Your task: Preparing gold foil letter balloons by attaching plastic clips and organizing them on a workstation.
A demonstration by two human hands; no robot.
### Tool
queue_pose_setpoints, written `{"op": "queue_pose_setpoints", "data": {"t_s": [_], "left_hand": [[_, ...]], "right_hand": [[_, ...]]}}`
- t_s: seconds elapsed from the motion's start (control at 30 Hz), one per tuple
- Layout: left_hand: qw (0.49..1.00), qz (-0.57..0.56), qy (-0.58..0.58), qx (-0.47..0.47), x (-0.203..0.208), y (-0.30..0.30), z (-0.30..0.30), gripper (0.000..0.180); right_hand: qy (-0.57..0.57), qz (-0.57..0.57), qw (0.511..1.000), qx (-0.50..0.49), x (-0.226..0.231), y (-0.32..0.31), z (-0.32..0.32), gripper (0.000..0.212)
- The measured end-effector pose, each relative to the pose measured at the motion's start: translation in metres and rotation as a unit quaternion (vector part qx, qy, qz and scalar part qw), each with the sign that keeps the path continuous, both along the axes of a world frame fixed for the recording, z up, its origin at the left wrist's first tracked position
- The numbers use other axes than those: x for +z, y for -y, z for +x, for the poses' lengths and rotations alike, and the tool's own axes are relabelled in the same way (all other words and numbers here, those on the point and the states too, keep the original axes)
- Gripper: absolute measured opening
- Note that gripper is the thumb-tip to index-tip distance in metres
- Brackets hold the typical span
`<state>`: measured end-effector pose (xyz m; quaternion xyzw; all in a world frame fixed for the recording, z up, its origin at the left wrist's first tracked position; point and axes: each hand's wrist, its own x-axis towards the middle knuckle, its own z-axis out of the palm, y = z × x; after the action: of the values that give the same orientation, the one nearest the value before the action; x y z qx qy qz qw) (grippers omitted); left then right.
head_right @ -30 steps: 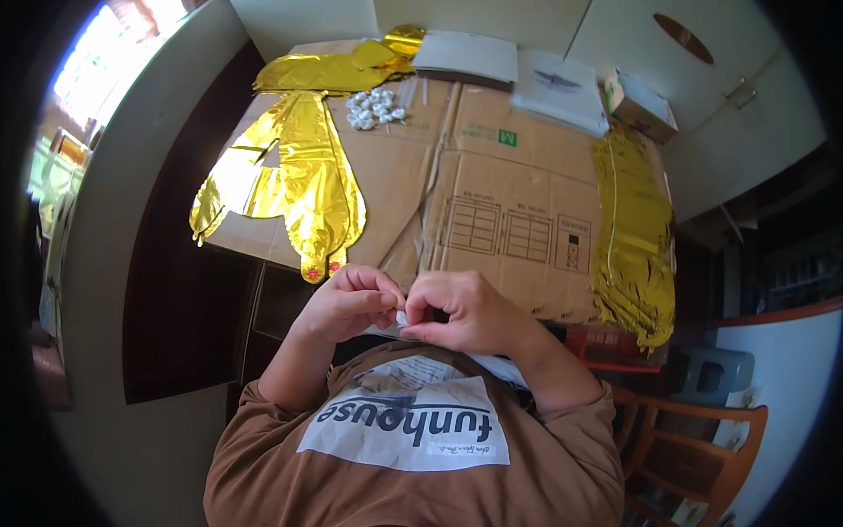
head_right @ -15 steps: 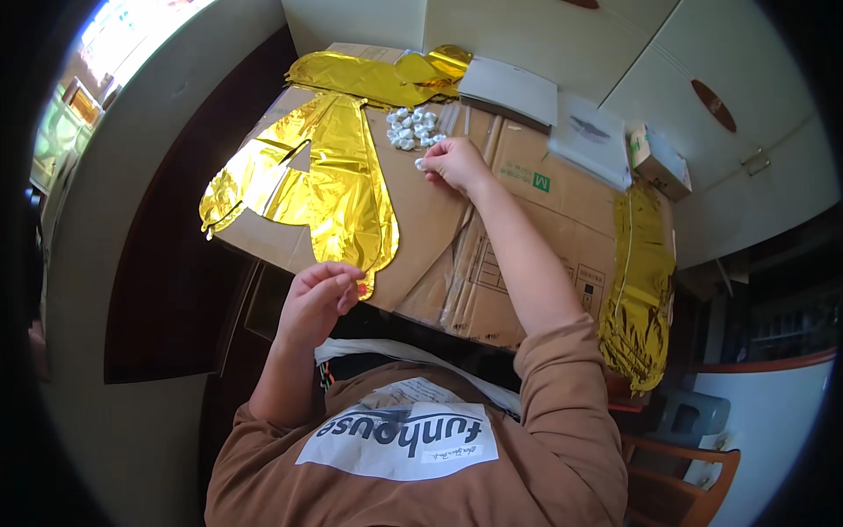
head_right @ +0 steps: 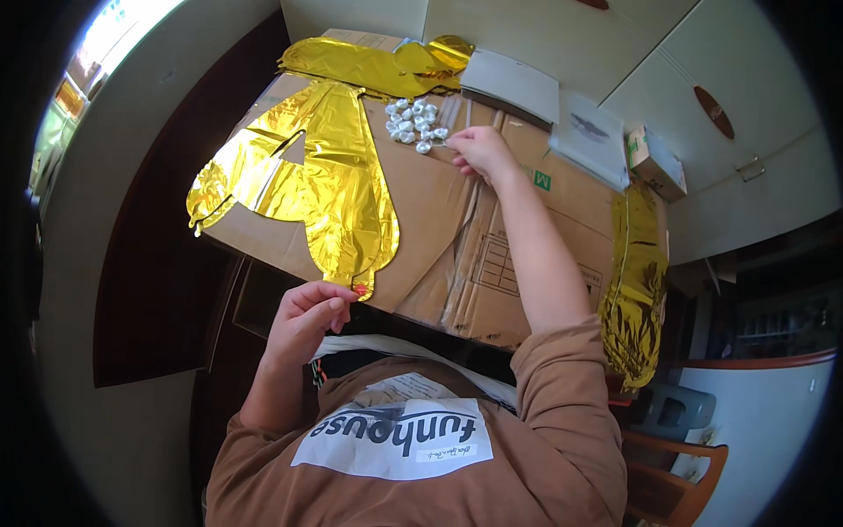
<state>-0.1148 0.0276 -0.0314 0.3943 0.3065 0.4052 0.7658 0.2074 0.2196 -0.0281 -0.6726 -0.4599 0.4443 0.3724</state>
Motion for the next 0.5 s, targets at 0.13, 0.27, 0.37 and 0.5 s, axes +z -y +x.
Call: {"op": "queue_pose_setpoints", "data": {"t_s": [0.13, 0.27, 0.37, 0.5], "left_hand": [[0.996, 0.007, -0.087, -0.025, -0.001, 0.011, -0.008, 0.016], [0.967, 0.029, -0.239, -0.076, -0.020, 0.027, -0.017, 0.016], [0.893, 0.145, -0.410, -0.116, -0.052, 0.032, -0.017, 0.018], [0.827, 0.238, -0.482, -0.164, -0.103, 0.028, 0.001, 0.022]], "right_hand": [[0.169, 0.191, 0.967, -0.008, 0.008, 0.098, 0.019, 0.015], [0.134, 0.151, 0.963, 0.176, 0.019, 0.250, -0.024, 0.010], [0.088, 0.068, 0.957, 0.267, -0.028, 0.306, -0.040, 0.010], [0.102, -0.031, 0.982, 0.153, -0.133, 0.324, -0.044, 0.021]]}}
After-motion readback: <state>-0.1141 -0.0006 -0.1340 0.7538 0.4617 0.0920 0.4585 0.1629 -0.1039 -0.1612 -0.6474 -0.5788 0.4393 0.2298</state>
